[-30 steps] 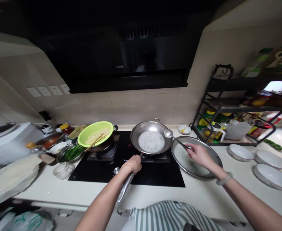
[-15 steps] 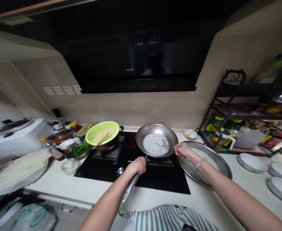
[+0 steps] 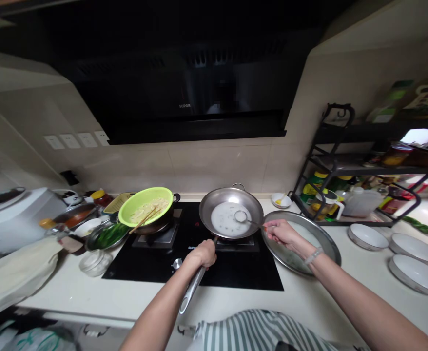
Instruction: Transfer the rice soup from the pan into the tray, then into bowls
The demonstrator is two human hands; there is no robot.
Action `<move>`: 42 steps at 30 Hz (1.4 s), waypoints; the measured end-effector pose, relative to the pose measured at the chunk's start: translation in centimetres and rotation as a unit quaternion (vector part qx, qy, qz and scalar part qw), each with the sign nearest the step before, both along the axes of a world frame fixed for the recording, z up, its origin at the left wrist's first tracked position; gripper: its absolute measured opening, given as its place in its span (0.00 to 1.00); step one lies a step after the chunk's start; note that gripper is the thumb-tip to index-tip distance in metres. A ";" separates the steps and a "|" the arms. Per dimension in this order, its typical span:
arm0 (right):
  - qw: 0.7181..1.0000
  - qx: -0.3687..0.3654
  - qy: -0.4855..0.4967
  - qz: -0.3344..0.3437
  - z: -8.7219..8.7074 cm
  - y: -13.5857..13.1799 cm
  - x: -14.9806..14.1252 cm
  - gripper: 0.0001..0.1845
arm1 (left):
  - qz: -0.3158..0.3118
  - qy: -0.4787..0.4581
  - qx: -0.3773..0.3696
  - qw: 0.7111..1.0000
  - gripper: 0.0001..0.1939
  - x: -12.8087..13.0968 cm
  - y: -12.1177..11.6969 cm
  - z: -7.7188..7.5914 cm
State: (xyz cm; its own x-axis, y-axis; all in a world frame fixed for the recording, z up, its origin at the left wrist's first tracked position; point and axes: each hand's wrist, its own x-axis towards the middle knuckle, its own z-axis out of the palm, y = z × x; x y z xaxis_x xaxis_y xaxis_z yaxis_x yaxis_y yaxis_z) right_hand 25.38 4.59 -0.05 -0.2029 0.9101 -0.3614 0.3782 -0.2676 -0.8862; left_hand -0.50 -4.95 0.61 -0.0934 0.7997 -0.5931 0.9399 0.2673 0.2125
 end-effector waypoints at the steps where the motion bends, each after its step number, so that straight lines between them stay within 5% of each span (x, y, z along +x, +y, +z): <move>1: 1.000 -0.007 0.002 -0.008 0.2 -0.1 0.2 0.04 | 0.001 0.000 0.000 1.000 0.17 0.0 0.0 -0.1; 13: 0.991 -0.052 0.082 -0.091 2.7 -2.3 6.8 0.14 | -0.009 0.008 0.002 1.000 0.17 -0.2 0.1 -0.4; 17: 0.990 -0.028 0.051 -0.130 1.4 -3.1 11.0 0.16 | -0.015 0.015 0.007 1.000 0.17 -0.4 0.2 -0.8; 22: 0.983 0.056 -0.110 -0.134 -2.6 -4.0 14.8 0.13 | -0.022 0.022 0.014 0.999 0.18 -0.7 0.5 -1.5; 28: 0.878 0.227 -0.422 -0.005 -6.7 -6.1 16.8 0.21 | -0.022 0.017 0.007 1.000 0.17 -0.8 0.5 -1.7; 32: 0.821 0.267 -0.503 0.035 -7.8 -7.6 17.6 0.26 | -0.023 0.014 0.008 1.000 0.17 -0.8 0.5 -1.7; 34: 0.834 0.263 -0.485 0.008 -7.7 -7.6 17.7 0.25 | -0.022 0.015 0.013 1.000 0.17 -0.8 0.5 -1.7; 36: 0.877 0.232 -0.419 -0.043 -7.2 -7.1 17.5 0.22 | -0.021 0.013 0.016 1.000 0.18 -0.8 0.5 -1.6; 39: 0.947 0.169 -0.240 -0.127 -5.7 -6.0 16.2 0.21 | -0.018 0.010 0.011 1.000 0.17 -0.6 0.5 -1.5; 42: 0.971 0.145 -0.088 -0.166 -3.9 -4.9 13.5 0.26 | -0.013 0.007 0.002 1.000 0.16 -0.5 0.4 -1.2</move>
State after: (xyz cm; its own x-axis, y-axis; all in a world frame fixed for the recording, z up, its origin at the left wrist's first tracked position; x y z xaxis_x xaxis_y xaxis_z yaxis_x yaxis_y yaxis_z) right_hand 38.91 -0.33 -3.94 0.1611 0.9834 -0.0833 0.4664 -0.1503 -0.8717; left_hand -0.98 -4.51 -0.62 -0.0808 0.8045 -0.5884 0.9497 0.2414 0.1996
